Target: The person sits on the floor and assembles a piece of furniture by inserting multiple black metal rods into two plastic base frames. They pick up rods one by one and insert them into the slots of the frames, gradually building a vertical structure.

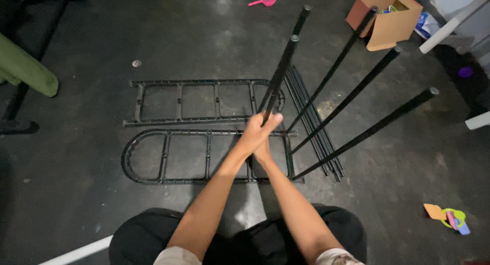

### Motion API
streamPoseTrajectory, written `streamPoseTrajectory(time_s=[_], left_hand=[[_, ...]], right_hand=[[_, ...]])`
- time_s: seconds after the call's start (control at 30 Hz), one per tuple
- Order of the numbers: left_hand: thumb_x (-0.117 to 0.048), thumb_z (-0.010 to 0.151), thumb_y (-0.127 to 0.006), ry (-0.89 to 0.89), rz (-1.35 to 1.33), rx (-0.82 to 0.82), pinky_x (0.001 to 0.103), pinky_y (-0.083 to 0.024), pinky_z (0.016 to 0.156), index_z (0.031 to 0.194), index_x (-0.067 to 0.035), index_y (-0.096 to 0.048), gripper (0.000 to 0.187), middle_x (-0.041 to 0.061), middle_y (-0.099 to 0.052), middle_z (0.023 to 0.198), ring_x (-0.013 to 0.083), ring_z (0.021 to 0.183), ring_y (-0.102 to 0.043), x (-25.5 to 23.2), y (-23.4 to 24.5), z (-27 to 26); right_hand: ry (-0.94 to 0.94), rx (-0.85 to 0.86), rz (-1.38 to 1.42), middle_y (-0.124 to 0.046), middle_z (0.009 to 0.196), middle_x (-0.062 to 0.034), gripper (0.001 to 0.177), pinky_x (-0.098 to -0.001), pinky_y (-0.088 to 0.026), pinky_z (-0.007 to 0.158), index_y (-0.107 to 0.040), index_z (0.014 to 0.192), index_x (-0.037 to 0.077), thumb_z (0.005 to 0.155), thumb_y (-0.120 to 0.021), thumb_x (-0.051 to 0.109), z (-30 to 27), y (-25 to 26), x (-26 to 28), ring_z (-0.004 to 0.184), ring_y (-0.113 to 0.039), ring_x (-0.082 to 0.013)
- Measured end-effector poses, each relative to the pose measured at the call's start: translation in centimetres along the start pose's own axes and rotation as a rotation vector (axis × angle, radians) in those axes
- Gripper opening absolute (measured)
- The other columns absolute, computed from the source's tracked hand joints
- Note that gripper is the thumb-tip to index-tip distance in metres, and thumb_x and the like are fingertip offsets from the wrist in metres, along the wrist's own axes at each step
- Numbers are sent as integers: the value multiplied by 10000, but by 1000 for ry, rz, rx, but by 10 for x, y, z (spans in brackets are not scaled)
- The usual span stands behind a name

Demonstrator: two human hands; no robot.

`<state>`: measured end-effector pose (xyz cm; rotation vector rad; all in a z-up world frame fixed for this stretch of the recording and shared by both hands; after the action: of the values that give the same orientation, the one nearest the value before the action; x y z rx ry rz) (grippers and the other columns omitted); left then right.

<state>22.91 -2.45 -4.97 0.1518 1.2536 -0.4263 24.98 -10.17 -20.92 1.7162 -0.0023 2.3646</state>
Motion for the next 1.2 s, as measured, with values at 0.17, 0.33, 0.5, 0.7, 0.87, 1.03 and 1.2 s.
streamPoseTrajectory(time_s=[0.17,0.33,0.5,0.7,0.87,1.03,1.2], left_hand=[[-433,1015,-632,100,127,40,308,-327,545,731,-75,-606,457,-66,-441,664,70,637,-402,25,-21,0],[-497,994,-630,-13,258,83,324,-332,545,706,-48,-566,538,-29,-425,608,81,609,-391,23,-41,0],[-457,969,-645,171,207,39,315,-327,510,681,-95,-583,467,-83,-426,598,58,586,-411,32,-16,27],[-400,999,-641,70,-94,113,281,-216,510,655,-163,-440,463,-115,-354,635,35,587,-303,27,4,46],[-411,988,-666,59,-70,130,283,-235,514,651,-151,-457,474,-113,-384,639,32,601,-328,21,7,24],[-462,928,-689,123,244,91,292,-266,497,625,-120,-486,500,-77,-342,600,36,589,-337,14,0,-7],[-427,969,-665,63,31,81,296,-250,529,654,-124,-468,479,-105,-371,659,36,632,-325,13,1,0]], right_hand=[[58,-53,32,-439,1048,-47,164,-321,-425,875,-479,1134,65,1073,-546,203,-15,7,-58,998,-464,-161],[-24,-132,414,-298,783,-32,383,-292,-403,665,-426,876,51,1210,-534,207,-9,6,-108,694,-360,-134],[83,-152,246,-454,1186,-46,251,-328,-480,993,-453,1305,81,1102,-536,203,10,12,-82,1117,-505,-170],[-66,-66,-77,-495,1381,-103,458,-360,-376,1141,-408,1480,39,1073,-452,243,20,-2,-36,1363,-465,-243],[23,-123,-140,-478,1192,-95,311,-374,-462,1034,-474,1320,29,1075,-476,221,1,-4,-31,1194,-528,-225],[37,-182,-33,-529,1079,-65,214,-366,-517,896,-542,1205,37,1058,-545,193,-17,-2,-48,1019,-562,-202],[108,-174,-132,-528,1127,-86,272,-370,-479,963,-531,1236,24,1046,-542,219,-14,-4,-30,1091,-552,-222]])
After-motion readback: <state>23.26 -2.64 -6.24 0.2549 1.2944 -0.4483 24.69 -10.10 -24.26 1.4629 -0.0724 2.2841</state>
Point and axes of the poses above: each hand's wrist, its own z-axis towards the middle knuckle, its own y-axis out of the back of the hand, x = y × z, the point moved 6 cm from there along z, towards the middle knuckle
